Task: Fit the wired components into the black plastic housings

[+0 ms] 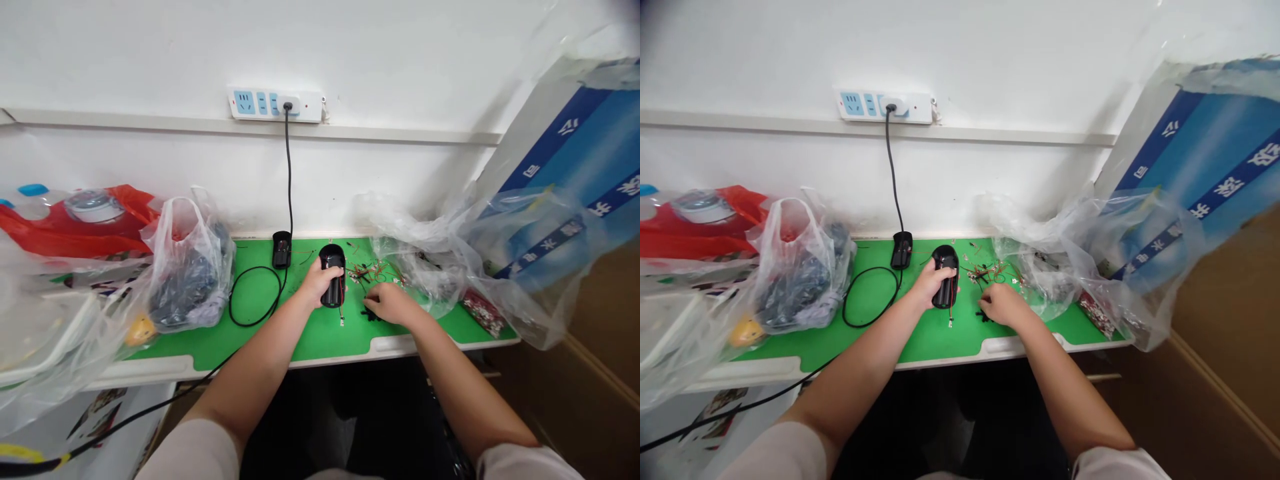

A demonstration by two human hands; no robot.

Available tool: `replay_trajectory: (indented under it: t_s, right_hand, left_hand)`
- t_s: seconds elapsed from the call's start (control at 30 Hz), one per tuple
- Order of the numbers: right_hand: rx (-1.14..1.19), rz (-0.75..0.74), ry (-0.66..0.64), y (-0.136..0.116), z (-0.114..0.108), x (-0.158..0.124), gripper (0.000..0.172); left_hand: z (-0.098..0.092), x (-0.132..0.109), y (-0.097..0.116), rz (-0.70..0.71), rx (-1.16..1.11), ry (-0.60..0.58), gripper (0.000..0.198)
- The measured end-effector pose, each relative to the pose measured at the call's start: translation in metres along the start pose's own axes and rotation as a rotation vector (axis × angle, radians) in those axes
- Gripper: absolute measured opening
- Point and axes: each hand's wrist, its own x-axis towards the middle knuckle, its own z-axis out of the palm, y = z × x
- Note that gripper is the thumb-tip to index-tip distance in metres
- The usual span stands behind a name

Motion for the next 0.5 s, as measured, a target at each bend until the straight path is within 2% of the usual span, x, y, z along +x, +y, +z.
replay_trajectory:
  t_s: [0.17,0.3,0.4,0.5]
  right_hand:
    - [-0.259,0.094,-0.054,-0.015,0.006,0.011,0.018]
    - [-0.268,0.069,-0.044,-0.020,0.004,0.016,0.015]
    - [0.026,-0.001,0.088,-0.019,-0.008,0.024,0.013]
    - [0.631,0.041,0.130,-0.017,-0.024,0.040,0.015]
  left_hand:
    - [-0.002,0.002,-0.004,0.015,0.021,-0.021,0.048]
    - [-0.005,0.002,-0.004,0.041,-0.035,-0.068,0.043]
    - [-0.006,0.000,-0.001,0.037,-0.101,-0.091,0.041]
    - [-0.007,-0.002,0.004,0.017,-0.137,-0.074,0.044]
